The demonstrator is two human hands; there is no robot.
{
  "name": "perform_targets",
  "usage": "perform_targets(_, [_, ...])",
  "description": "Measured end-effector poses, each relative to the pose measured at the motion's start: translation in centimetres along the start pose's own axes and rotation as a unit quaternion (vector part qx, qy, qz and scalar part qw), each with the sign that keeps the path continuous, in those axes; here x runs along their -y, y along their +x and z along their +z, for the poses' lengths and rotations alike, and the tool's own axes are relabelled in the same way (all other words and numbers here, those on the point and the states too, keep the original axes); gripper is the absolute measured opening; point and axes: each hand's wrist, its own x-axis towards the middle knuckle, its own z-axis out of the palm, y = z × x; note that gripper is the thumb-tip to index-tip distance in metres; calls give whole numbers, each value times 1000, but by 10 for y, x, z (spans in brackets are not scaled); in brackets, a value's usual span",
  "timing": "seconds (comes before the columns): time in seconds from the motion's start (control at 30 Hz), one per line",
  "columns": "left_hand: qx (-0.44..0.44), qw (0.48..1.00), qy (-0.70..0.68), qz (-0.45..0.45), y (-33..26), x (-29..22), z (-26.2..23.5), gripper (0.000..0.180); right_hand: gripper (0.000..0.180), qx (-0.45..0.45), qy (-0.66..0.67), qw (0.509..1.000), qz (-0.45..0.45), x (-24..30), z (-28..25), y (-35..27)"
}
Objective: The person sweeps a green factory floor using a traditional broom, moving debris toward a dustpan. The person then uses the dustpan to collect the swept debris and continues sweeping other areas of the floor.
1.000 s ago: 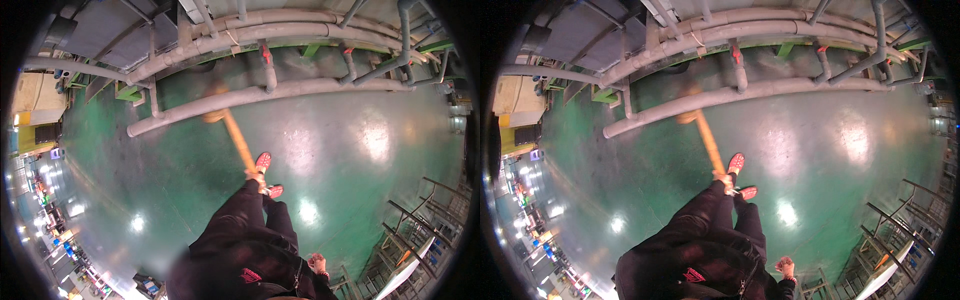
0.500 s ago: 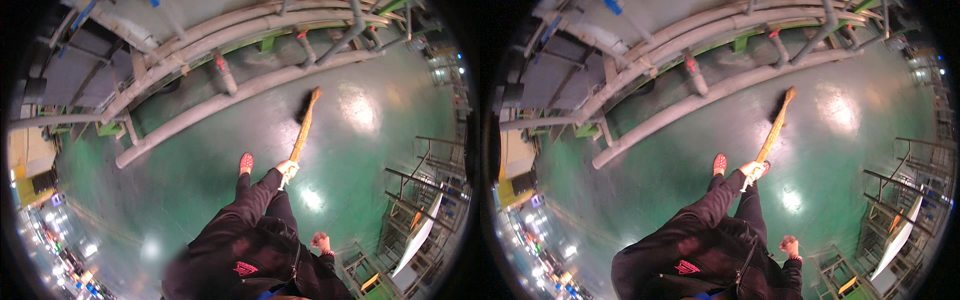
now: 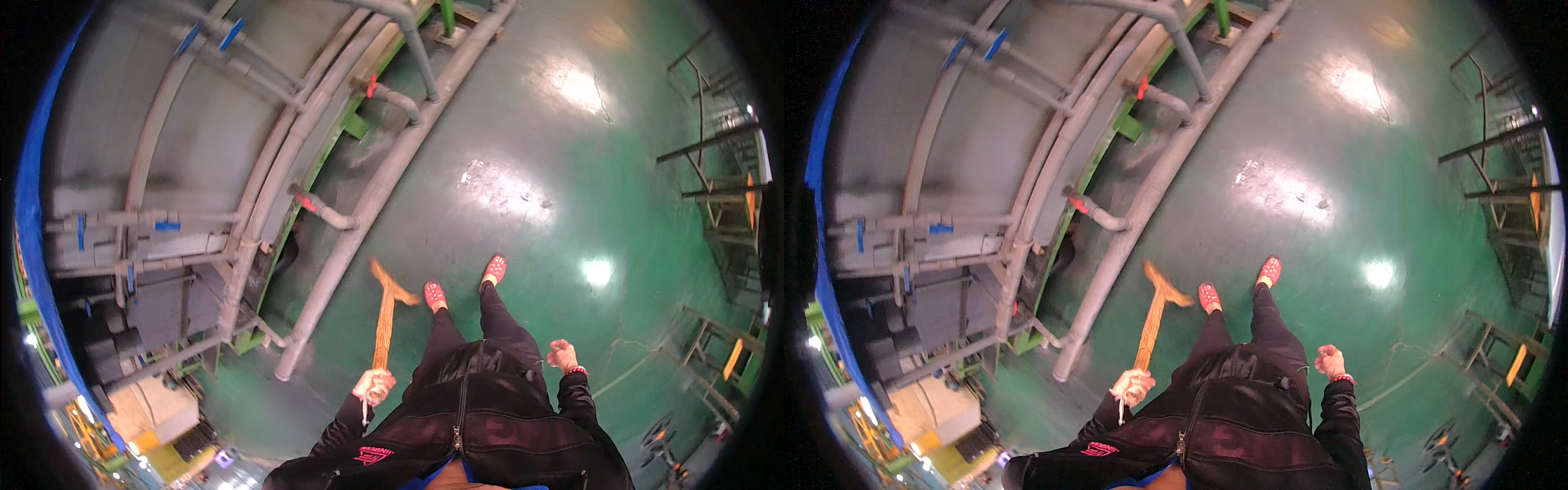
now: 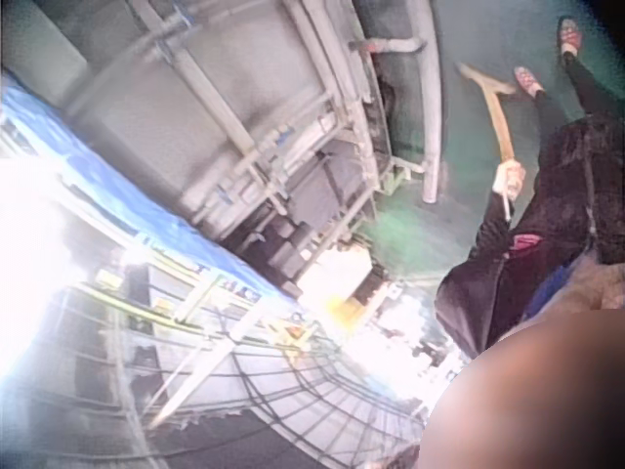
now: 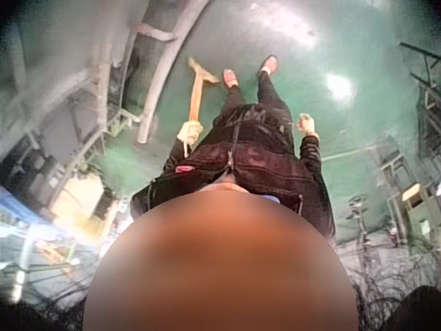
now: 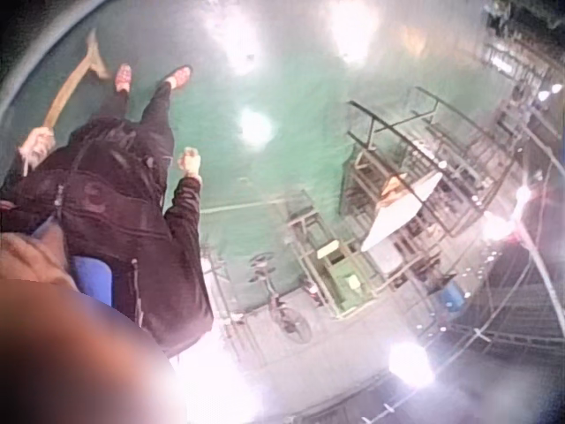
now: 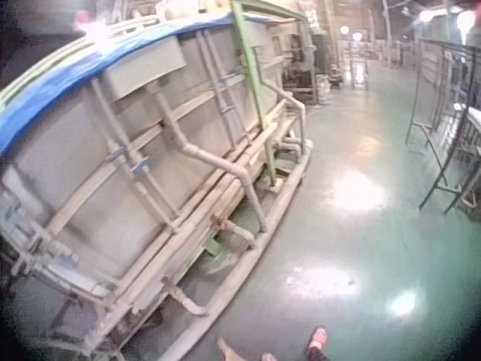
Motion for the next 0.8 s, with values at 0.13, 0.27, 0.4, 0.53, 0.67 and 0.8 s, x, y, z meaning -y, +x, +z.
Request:
perform_targets(0.13, [-62, 986, 157, 11, 59, -26, 39, 26, 13, -6, 73, 997, -6, -7, -20, 5])
perform_targets(0.27, [-57, 937, 340, 55, 151, -28, 104, 20, 14, -42, 181, 983, -16, -17, -45, 9])
perform_targets(0.4, [23, 800, 554, 229, 286, -40, 211, 20, 16, -51, 245, 968, 9, -41, -60, 11])
perform_targets(0.53, [-8, 899, 413, 147, 390, -53, 331, 21, 16, -51, 221, 974, 12, -68, -74, 6])
perform_targets(0.67, [91, 857, 477, 175, 388, -45, 380, 22, 15, -91, 238, 967, 23, -86, -96, 0])
perform_targets(0.8, [-18, 771, 592, 233, 316, -28, 362, 24, 11, -114, 275, 953, 56, -84, -117, 8])
